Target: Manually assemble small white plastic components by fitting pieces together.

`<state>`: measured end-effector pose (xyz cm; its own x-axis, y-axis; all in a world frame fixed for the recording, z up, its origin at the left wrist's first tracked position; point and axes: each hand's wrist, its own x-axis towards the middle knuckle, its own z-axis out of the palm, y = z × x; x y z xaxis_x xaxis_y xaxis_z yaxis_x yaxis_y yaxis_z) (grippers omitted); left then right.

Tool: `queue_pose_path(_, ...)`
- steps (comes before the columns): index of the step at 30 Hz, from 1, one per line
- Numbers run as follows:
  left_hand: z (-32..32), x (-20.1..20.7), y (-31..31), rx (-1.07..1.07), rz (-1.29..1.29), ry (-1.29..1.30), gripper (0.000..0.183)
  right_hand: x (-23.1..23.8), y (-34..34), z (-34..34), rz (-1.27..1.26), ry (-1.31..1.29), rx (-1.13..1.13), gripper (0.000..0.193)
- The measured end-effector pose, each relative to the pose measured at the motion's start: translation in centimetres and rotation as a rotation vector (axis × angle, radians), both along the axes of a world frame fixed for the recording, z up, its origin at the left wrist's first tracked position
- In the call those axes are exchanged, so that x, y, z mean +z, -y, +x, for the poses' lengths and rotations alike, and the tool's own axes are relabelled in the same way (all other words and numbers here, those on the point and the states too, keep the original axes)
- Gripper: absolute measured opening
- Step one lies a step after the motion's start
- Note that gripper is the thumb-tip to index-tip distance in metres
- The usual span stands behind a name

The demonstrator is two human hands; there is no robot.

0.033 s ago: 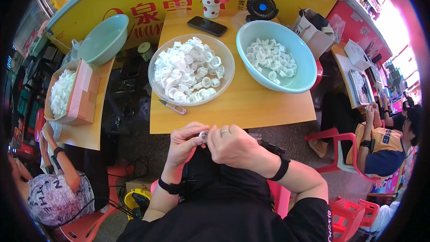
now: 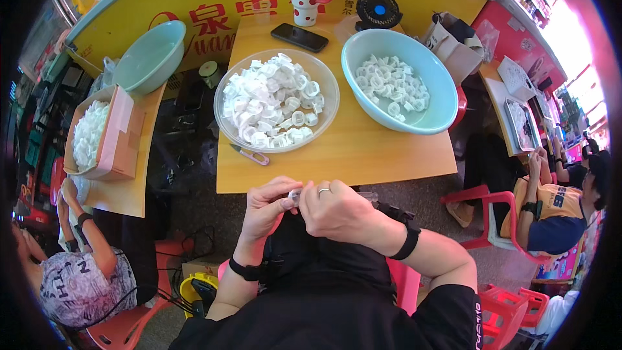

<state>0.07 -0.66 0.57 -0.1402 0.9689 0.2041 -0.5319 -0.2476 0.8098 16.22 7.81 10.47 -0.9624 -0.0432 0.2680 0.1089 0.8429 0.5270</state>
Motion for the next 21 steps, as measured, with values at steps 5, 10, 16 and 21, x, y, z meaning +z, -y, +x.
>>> queue_pose_path(5,0.3,-0.5,-0.1,0.0,-0.021,-0.032,0.029,0.1,-0.3,0.0,0.084,0.073,0.073,0.015)
queue_pose_path(10,0.6,-0.3,-0.2,0.024,-0.062,-0.061,0.032,-1.2,0.2,0.6,-0.139,0.066,-0.079,0.03)
queue_pose_path(16,1.0,-0.8,-0.4,-0.072,-0.112,0.094,0.045,-0.9,-0.6,1.3,-0.927,-0.37,-0.159,0.022)
queue_pose_path(21,2.2,-0.7,-0.6,-0.023,-0.115,0.146,0.05,-2.8,0.2,0.5,-0.871,-0.248,-0.153,0.032)
